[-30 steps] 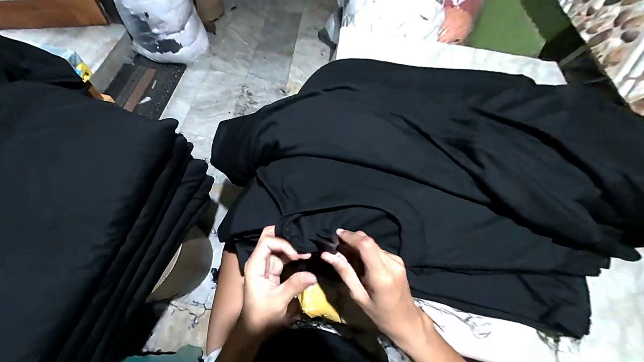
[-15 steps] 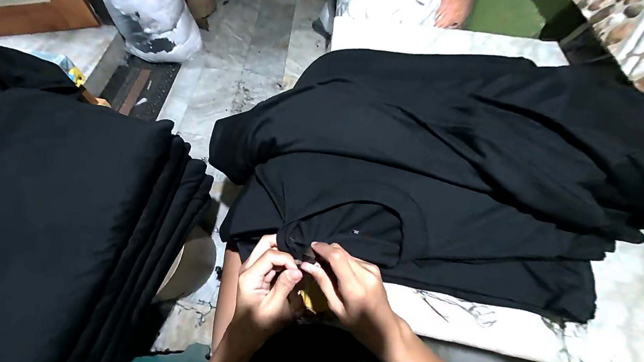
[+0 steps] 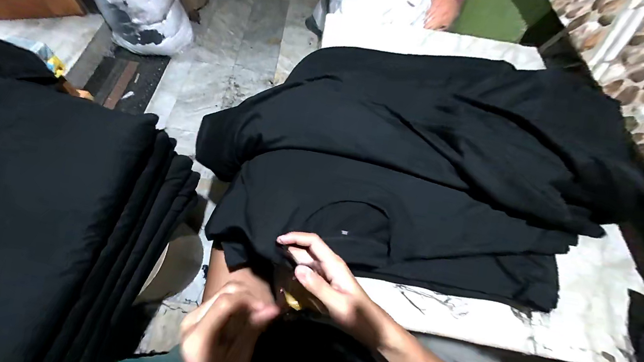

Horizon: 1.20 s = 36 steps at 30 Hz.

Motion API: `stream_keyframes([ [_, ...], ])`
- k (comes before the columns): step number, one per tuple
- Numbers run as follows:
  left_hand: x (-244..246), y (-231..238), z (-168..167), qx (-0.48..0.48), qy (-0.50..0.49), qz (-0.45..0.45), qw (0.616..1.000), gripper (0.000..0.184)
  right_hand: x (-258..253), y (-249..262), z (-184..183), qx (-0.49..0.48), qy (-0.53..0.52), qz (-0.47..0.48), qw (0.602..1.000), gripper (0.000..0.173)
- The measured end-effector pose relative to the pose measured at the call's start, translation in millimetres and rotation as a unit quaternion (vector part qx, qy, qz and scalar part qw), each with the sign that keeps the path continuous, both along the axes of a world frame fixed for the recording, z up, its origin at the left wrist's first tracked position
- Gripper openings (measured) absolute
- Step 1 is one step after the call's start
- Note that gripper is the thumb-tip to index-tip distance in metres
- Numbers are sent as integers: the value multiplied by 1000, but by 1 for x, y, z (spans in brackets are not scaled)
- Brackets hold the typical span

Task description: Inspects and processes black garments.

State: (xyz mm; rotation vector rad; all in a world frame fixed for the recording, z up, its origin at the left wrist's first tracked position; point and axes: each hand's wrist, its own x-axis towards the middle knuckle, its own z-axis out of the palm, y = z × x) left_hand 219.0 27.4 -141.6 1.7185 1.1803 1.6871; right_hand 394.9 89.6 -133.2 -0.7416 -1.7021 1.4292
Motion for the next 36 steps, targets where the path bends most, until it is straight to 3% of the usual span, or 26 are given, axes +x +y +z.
stream_keyframes([
  [3, -7, -1, 1, -46, -12, 6, 999, 7, 6, -3, 2, -79, 72, 45, 993, 41],
  [5, 1, 7, 2, -22, 20, 16, 999, 9, 6, -7, 1, -97, 82, 25, 992, 40],
  [7, 17, 16, 14, 34, 85, -6, 996, 16, 7, -12, -5, -93, 83, -73, 990, 34],
  [10, 53, 49, 20, 46, 193, -15, 980, 31, 35, -7, -24, 20, 94, -283, 954, 24],
  [12, 92, 74, 6, -29, 280, -67, 957, 33, 71, -5, -21, 81, 69, -398, 911, 25],
  [14, 124, 91, -9, -137, 329, -216, 909, 38, 108, -12, -11, 109, 37, -465, 878, 26],
  [18, 146, 94, -9, -34, 153, -363, 918, 25, 150, -41, 0, 154, -52, -515, 841, 27],
  [21, 155, 103, -1, 44, 110, -335, 935, 23, 149, -52, -9, 109, -115, -533, 831, 39],
  [24, 162, 115, -11, 83, 66, -302, 947, 15, 141, -43, -25, 119, -126, -522, 835, 37],
  [31, 134, 99, -7, -44, -69, -378, 922, 30, 142, -36, -19, 343, -294, -472, 757, 28],
  [36, 130, 99, -7, -76, -73, -384, 917, 26, 129, -39, -18, 356, -318, -479, 737, 23],
])
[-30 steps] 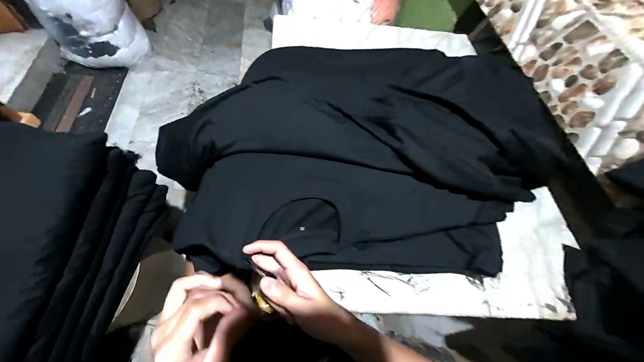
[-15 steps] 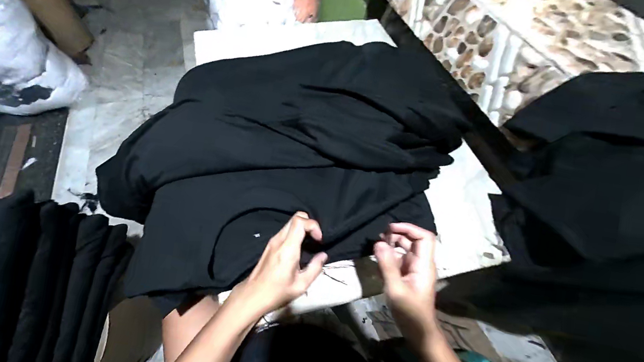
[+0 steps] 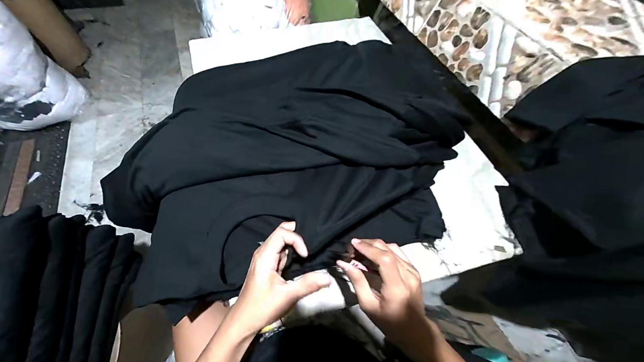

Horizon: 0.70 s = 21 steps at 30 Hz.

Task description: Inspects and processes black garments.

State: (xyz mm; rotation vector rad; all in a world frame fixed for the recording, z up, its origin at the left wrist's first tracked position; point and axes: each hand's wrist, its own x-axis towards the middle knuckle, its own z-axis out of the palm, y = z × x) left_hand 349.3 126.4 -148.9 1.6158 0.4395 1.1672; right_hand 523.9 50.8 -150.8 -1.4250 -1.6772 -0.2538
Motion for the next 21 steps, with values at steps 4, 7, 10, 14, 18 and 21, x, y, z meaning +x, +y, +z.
stream_keyframes([
  [4, 8, 9, -5, 98, 27, 92, 991, 18, 0, 4, -1, 0, 9, -12, 1000, 24],
  [7, 2, 5, 0, 43, -7, 69, 997, 20, -1, 0, 1, -2, -6, -8, 1000, 24],
  [10, -6, 2, 2, 2, -18, 10, 1000, 29, -4, -8, 2, -10, -39, -1, 999, 24],
  [14, -7, 2, 1, 60, 16, 8, 998, 32, -14, -5, 6, -17, -74, 9, 997, 28],
  [18, -9, -1, -5, 57, 29, 3, 998, 36, -13, 1, 14, -38, -69, -30, 996, 29],
  [21, -6, -12, -9, 187, 149, 51, 970, 26, -16, 12, 27, -176, 12, -49, 983, 45],
])
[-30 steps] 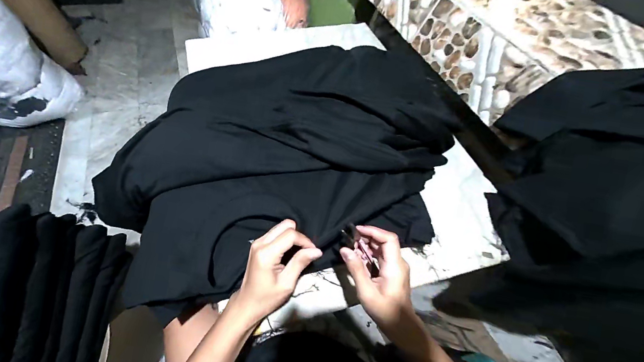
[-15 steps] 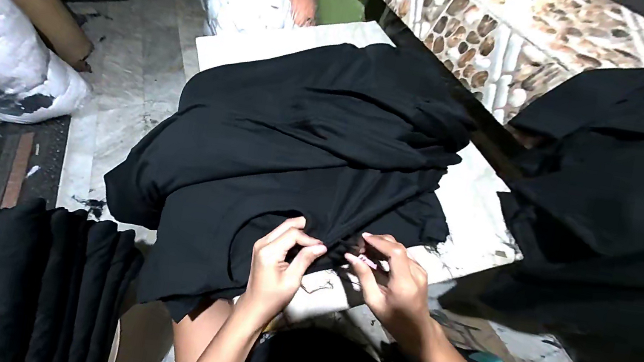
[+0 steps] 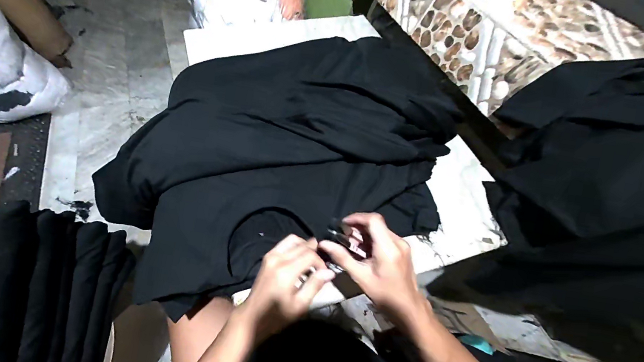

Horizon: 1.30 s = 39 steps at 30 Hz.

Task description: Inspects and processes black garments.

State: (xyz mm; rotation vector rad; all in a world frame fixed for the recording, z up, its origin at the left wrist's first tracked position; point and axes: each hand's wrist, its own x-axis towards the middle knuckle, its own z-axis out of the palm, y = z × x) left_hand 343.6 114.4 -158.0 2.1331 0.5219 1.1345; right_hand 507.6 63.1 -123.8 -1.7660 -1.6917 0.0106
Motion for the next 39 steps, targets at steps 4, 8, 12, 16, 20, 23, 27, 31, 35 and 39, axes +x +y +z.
stream_keyframes([
  [4, 13, -19, -11, 232, 204, 149, 939, 9, -11, 31, 22, -347, -2, 9, 938, 28],
  [8, 1, -1, 3, 23, 136, 214, 967, 19, -14, 27, -17, -99, 422, 35, 900, 12],
  [12, -8, -5, 8, -119, 81, 105, 984, 19, -6, 22, -25, -121, 679, 24, 723, 22],
  [16, -11, -5, 0, -242, -127, -12, 962, 17, 2, 8, -28, -51, 378, 77, 921, 22],
  [20, -10, -7, 0, -232, -149, 3, 961, 19, 10, -1, -38, 78, 18, 90, 993, 33],
  [23, -3, -10, -6, -180, -123, 3, 976, 21, 6, 7, -34, 72, -21, 80, 994, 35],
  [27, -25, -25, 1, -15, 134, 118, 984, 25, 20, 16, -34, 64, -10, 48, 997, 36],
  [31, -79, -44, 45, -113, 540, 308, 775, 52, 79, 27, -20, -53, -83, 40, 994, 32],
  [35, -124, -10, 77, -6, 349, 309, 885, 29, 104, 66, 22, 105, -70, 57, 990, 24],
  [39, -115, 110, 41, -69, 183, 371, 908, 57, 106, 163, 47, -11, -9, -64, 998, 36],
])
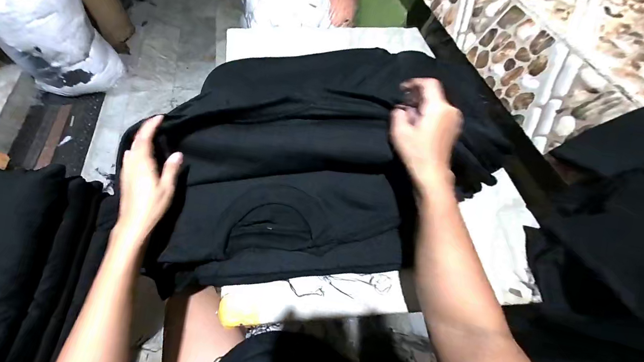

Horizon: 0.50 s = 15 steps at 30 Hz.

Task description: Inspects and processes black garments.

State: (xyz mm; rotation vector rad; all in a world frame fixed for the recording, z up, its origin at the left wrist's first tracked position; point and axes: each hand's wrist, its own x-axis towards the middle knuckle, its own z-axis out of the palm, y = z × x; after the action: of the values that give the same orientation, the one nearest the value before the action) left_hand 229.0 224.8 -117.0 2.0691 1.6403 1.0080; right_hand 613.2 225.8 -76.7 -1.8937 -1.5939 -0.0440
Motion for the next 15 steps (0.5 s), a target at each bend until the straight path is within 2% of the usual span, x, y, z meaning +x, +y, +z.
stream_keyframes([
  [2, 5, 31, -44, -56, -27, 27, 998, 63, -5, 35, -15, -112, -49, -33, 992, 35],
  [4, 17, 16, -47, 35, 15, 66, 997, 55, -8, 36, -17, -102, -79, -12, 992, 34],
  [5, 28, -5, -41, 106, 48, 52, 992, 46, -7, 23, -16, -71, -61, 3, 996, 36],
  [6, 45, -31, -36, 163, 69, 14, 984, 40, -5, 6, -14, -37, -36, 14, 999, 38],
  [7, 69, -57, -35, 169, 72, -47, 982, 39, -4, -12, -14, 2, -10, 23, 1000, 40],
  [9, 119, -96, -46, 57, 84, -216, 971, 44, -7, -55, -21, 29, 48, 43, 997, 49],
  [10, 139, -106, -53, -11, 46, -294, 955, 46, -11, -75, -28, 22, 79, 52, 995, 49],
  [11, 155, -112, -60, -25, -28, -331, 943, 44, -13, -92, -38, 16, 108, 58, 992, 46],
  [13, 170, -113, -59, 40, -187, -319, 928, 36, -16, -119, -62, 21, 168, 60, 984, 38],
  [15, 167, -105, -42, 49, -252, -310, 915, 40, -20, -142, -78, 42, 211, 49, 975, 33],
])
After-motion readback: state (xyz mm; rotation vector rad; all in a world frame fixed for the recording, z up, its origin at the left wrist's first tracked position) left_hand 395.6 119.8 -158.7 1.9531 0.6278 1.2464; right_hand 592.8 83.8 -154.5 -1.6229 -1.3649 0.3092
